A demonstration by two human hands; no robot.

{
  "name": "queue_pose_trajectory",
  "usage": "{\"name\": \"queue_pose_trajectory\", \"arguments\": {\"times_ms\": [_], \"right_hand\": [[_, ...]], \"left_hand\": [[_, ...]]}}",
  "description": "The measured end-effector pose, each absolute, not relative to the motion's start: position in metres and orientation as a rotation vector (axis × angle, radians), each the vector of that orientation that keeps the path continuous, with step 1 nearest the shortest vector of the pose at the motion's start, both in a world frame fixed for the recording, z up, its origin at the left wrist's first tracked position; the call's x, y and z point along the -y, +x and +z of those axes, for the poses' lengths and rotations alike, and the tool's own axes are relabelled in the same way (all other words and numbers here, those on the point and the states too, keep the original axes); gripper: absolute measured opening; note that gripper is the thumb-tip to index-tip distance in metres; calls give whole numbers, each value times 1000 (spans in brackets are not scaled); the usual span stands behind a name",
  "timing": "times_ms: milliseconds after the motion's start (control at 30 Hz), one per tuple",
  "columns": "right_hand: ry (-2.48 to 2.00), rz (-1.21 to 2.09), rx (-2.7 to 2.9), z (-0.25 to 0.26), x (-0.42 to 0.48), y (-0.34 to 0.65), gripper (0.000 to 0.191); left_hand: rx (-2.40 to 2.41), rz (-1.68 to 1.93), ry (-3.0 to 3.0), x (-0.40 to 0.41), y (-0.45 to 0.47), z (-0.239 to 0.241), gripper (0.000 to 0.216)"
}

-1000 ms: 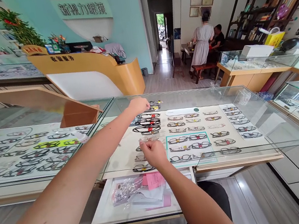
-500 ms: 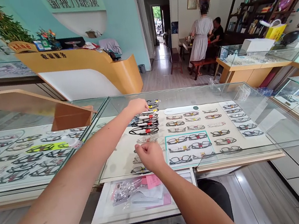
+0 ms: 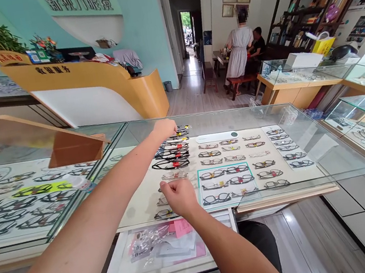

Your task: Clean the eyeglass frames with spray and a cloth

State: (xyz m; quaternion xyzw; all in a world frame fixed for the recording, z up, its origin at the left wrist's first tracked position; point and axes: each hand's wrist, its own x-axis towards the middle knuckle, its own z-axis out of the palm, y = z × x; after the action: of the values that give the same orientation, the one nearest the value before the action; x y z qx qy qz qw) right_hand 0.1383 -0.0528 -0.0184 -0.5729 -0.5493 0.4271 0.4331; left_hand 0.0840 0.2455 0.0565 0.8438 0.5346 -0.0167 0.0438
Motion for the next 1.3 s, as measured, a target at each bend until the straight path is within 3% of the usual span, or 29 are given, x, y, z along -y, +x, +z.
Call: {"name": "queue_pose_trajectory", "arguments": {"times_ms": [200, 467, 567, 767, 867, 1000, 1133, 1300], "right_hand": [[-1409, 1042, 1362, -23, 49, 136, 61], [-1324, 968, 1310, -33, 47, 134, 59], [-1275, 942, 1273, -36, 48, 135, 59], [-1181, 931, 1130, -33, 47, 146, 66], [-1145, 935, 1095, -29, 45, 155, 69], [-1144, 909, 1033, -27, 50, 163, 66], [-1129, 875, 1039, -24, 58, 168, 43], [-1099, 888, 1071, -15, 60, 173, 48]], "left_hand": [[-1631, 32, 2594, -233, 87, 66, 29], [-1625, 400, 2623, -193, 66, 117, 19], [-1605, 561, 2602, -162, 53, 123, 26], [-1242, 1195, 2041, -76, 29, 71, 32], [-1104, 1334, 1731, -38, 20, 35, 36], [-1036, 1357, 1494, -7, 12, 5, 41], [-966, 1293, 1402, 3, 11, -1, 40], [-897, 1222, 1399, 8, 13, 2, 35]]}}
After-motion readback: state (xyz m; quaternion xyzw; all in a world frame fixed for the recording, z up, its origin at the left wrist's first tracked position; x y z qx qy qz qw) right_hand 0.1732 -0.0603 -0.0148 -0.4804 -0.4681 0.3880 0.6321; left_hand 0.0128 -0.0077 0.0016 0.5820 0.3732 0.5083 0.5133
